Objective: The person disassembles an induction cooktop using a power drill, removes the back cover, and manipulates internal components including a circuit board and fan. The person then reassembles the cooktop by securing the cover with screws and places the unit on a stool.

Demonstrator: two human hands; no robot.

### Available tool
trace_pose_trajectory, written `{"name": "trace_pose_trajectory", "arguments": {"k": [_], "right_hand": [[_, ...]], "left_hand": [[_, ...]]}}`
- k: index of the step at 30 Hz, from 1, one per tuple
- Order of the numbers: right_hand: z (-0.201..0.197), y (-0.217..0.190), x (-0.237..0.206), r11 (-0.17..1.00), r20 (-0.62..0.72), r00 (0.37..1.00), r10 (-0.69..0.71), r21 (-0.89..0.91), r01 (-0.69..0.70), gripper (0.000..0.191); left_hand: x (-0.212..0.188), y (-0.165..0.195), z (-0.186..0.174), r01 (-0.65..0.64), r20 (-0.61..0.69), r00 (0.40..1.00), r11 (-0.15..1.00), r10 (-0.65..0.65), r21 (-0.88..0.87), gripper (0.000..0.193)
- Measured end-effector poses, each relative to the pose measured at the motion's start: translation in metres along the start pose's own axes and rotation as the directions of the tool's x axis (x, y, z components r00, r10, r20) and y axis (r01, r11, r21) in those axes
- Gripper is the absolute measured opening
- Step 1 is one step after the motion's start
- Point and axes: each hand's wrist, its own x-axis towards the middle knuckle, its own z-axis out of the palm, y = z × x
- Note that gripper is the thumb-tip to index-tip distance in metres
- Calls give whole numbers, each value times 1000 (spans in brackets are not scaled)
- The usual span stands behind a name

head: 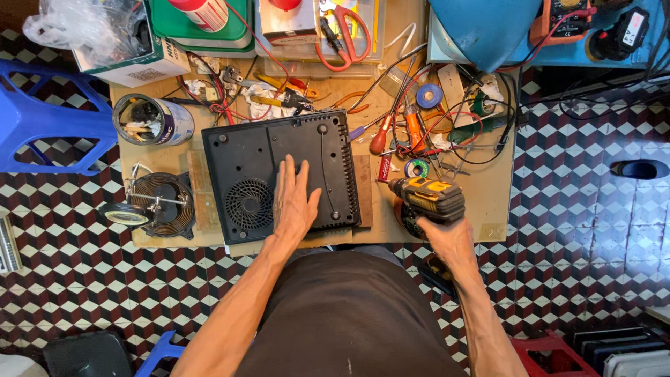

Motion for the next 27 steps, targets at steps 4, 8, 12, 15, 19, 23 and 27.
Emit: {"name": "trace_pose_trajectory", "arguments": {"k": [4, 8, 12, 15, 19, 23, 27], "right_hand": [[-19, 0, -26, 950, -35, 975, -219, 219, 221, 55], [-42, -6, -53, 977, 55, 994, -91, 199, 78, 47], [-52, -10, -74, 956, 141, 987, -71, 292, 27, 44], [-49, -10, -83, 942, 141, 986, -91, 332, 40, 41], [-44, -8, -87, 973, 134, 990, -54, 230, 22, 42], [-33, -8, -92, 978, 165, 974, -154, 163, 127, 40], [-24, -6, -105, 981, 225, 960, -169, 133, 142, 38]], "left_hand": [[-16, 41, 14, 98, 129, 990, 913, -51, -397, 41], [-10, 69, 43, 622, 582, 778, 414, -236, -664, 50], [-5, 54, 70, 742, 829, 556, -417, -53, -524, 44], [-14, 41, 88, 670, 751, 660, -436, -20, -601, 40], [-26, 29, 96, 668, 780, 624, -489, -42, -561, 34], [-33, 24, 82, 638, 785, 611, -521, -105, -566, 31], [-47, 15, 59, 670, 770, 626, -419, -125, -613, 31]]}}
